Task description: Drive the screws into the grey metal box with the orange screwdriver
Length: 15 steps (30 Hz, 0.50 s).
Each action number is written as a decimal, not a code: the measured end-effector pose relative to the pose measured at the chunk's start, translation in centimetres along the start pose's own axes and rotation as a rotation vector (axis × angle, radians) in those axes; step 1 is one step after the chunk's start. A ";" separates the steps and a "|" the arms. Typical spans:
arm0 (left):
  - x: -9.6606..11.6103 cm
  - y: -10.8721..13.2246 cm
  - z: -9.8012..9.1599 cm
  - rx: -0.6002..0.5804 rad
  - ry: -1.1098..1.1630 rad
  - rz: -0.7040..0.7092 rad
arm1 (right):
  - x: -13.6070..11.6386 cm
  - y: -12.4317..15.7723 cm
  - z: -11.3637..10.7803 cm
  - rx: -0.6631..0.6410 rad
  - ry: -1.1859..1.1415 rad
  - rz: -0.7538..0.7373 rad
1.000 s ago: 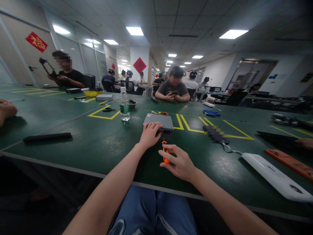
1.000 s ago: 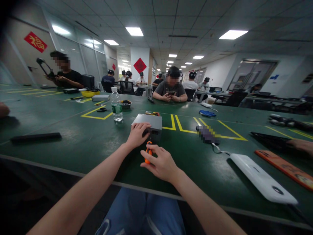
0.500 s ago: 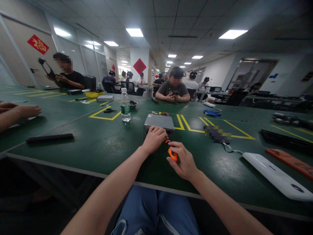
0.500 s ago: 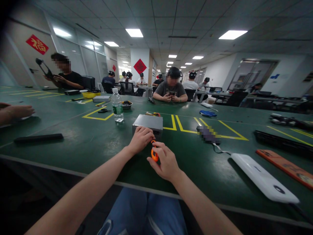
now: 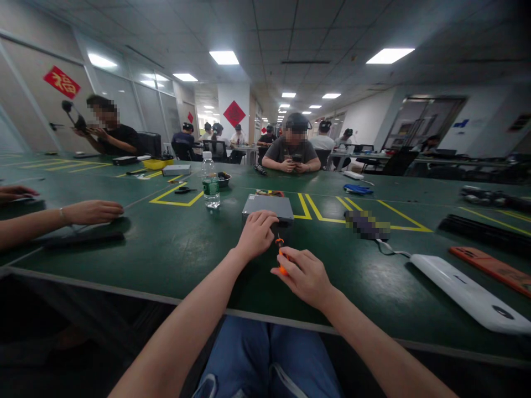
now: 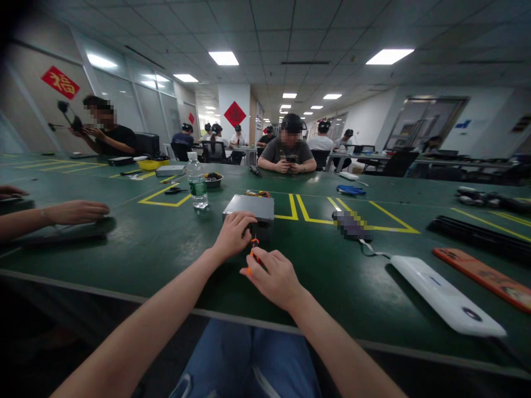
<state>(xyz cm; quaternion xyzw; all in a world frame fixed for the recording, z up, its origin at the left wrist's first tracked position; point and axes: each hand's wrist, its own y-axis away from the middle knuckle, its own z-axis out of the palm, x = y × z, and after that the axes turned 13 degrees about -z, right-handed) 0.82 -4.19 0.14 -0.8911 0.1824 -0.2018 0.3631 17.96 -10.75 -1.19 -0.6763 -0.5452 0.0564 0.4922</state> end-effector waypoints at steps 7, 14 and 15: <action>-0.7 -0.3 0.8 0.030 -0.061 -0.107 | 0.0 -0.1 0.3 -0.094 -0.039 0.053; -0.5 -0.2 1.1 -0.003 -0.089 -0.152 | -0.3 -0.3 0.3 -0.139 -0.006 -0.002; -0.4 -0.2 1.1 -0.001 -0.089 -0.160 | -0.3 -0.2 0.5 -0.114 0.011 0.010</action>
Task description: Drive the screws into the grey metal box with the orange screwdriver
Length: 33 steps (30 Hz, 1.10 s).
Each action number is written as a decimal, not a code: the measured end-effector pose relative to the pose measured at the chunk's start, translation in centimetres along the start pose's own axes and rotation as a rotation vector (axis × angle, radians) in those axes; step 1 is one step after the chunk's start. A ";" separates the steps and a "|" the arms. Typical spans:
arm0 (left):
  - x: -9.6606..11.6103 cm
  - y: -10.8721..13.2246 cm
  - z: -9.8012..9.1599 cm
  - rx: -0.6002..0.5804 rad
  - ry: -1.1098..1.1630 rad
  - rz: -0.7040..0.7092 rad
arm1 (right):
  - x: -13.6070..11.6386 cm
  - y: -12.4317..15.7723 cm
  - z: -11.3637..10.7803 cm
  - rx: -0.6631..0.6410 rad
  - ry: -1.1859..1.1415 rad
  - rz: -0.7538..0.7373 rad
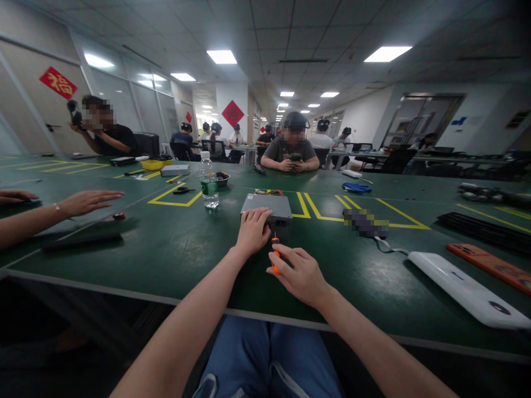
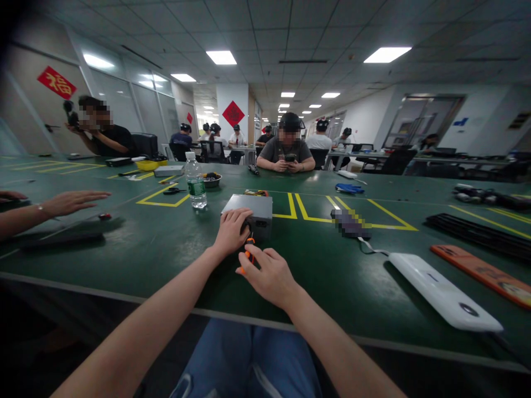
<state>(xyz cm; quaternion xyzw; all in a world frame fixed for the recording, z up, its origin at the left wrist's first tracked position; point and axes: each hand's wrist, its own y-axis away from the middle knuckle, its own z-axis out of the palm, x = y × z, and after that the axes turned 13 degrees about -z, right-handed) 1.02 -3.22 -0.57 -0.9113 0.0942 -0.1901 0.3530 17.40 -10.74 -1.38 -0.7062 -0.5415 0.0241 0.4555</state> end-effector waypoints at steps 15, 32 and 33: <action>0.0 0.1 0.2 0.007 0.009 -0.007 | 0.0 -0.1 0.0 -0.088 0.207 0.063; -0.1 0.0 0.2 -0.005 0.018 -0.018 | -0.1 -0.1 -0.3 -0.056 -0.189 0.052; -0.1 0.0 0.3 -0.006 0.016 -0.018 | -0.1 0.0 -0.2 -0.046 -0.223 0.074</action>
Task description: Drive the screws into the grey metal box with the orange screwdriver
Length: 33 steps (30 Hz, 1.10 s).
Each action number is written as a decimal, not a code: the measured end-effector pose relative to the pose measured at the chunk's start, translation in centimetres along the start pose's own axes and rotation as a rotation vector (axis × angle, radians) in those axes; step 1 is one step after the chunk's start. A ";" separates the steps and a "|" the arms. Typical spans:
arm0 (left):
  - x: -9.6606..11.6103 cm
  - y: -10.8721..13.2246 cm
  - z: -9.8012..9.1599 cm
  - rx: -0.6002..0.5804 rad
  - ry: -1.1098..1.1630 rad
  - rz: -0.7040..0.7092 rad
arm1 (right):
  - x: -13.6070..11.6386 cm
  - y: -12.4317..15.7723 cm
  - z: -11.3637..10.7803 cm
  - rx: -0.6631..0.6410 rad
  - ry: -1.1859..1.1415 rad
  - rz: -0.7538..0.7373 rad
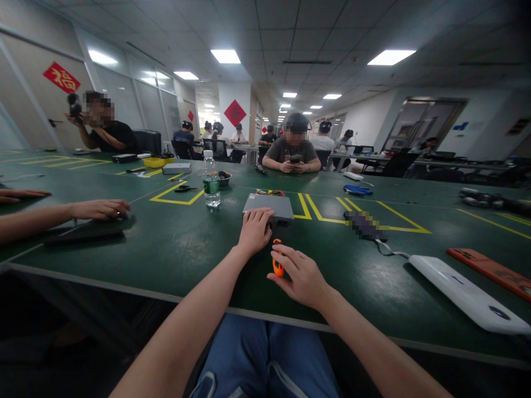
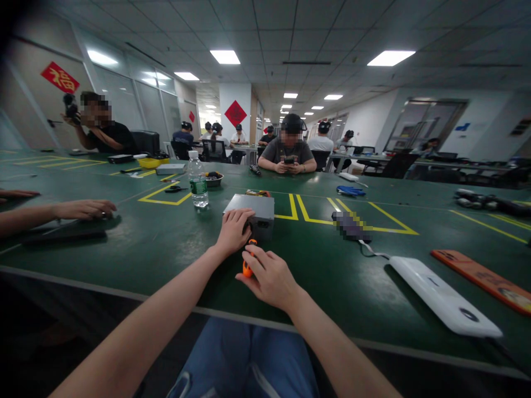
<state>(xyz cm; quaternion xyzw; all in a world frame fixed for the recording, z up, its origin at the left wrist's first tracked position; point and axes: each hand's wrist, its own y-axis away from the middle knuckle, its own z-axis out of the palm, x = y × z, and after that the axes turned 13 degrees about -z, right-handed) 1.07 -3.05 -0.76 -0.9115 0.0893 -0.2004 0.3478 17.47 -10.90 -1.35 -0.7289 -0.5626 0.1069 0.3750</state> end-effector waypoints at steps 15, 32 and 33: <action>0.0 0.0 0.0 0.005 -0.006 0.004 | 0.0 0.0 -0.4 0.010 0.000 -0.032; -0.1 -0.1 0.1 0.009 0.014 -0.001 | -0.3 -0.2 0.0 0.035 0.010 -0.045; -0.1 -0.1 0.1 0.011 0.015 -0.002 | -0.2 -0.1 0.1 0.050 0.001 -0.038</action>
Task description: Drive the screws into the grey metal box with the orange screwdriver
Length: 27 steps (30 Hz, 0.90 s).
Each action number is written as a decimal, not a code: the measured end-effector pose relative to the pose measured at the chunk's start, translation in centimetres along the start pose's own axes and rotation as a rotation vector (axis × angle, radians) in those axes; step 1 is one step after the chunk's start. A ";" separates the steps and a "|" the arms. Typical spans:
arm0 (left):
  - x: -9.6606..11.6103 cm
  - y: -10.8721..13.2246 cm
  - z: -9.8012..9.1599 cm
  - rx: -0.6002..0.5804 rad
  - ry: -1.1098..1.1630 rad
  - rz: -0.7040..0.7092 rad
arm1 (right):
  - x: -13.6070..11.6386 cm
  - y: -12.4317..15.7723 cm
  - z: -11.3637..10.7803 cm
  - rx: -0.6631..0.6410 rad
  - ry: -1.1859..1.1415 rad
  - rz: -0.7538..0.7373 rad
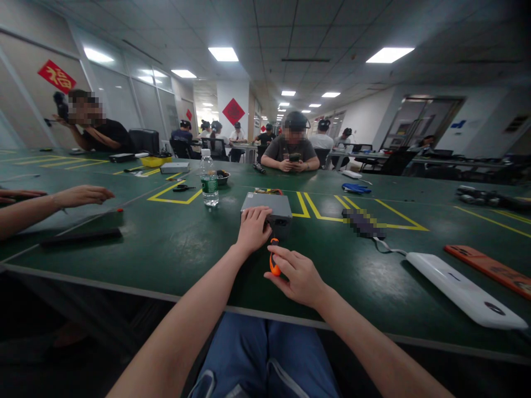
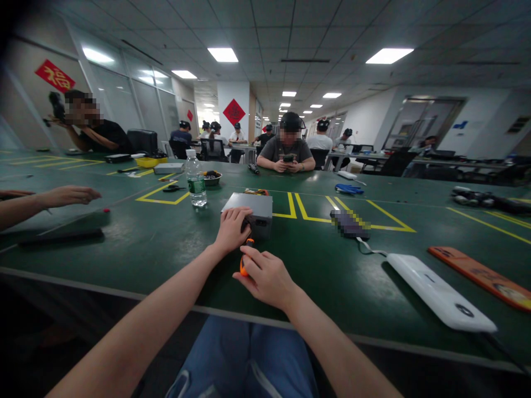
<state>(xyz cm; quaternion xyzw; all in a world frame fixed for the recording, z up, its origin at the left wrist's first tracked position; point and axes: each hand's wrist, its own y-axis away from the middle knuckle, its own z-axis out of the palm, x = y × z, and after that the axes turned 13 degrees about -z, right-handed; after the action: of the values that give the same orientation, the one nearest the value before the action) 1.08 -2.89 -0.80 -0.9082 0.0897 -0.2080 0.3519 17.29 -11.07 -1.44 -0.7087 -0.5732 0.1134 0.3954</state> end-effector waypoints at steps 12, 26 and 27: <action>0.2 -0.1 0.2 0.023 0.004 -0.028 | 0.0 -0.1 -0.3 -0.021 0.035 -0.005; 0.5 0.0 -0.1 0.004 -0.010 -0.003 | -0.2 -0.5 -0.6 -0.043 0.074 -0.028; 0.5 0.0 -0.2 0.000 -0.010 -0.004 | -0.1 -0.4 -0.4 -0.020 0.078 -0.024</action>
<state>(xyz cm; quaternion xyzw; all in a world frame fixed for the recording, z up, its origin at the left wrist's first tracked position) 1.51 -3.16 -0.54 -0.9095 0.0862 -0.2042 0.3517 17.24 -11.36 -0.92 -0.7094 -0.5670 0.0752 0.4119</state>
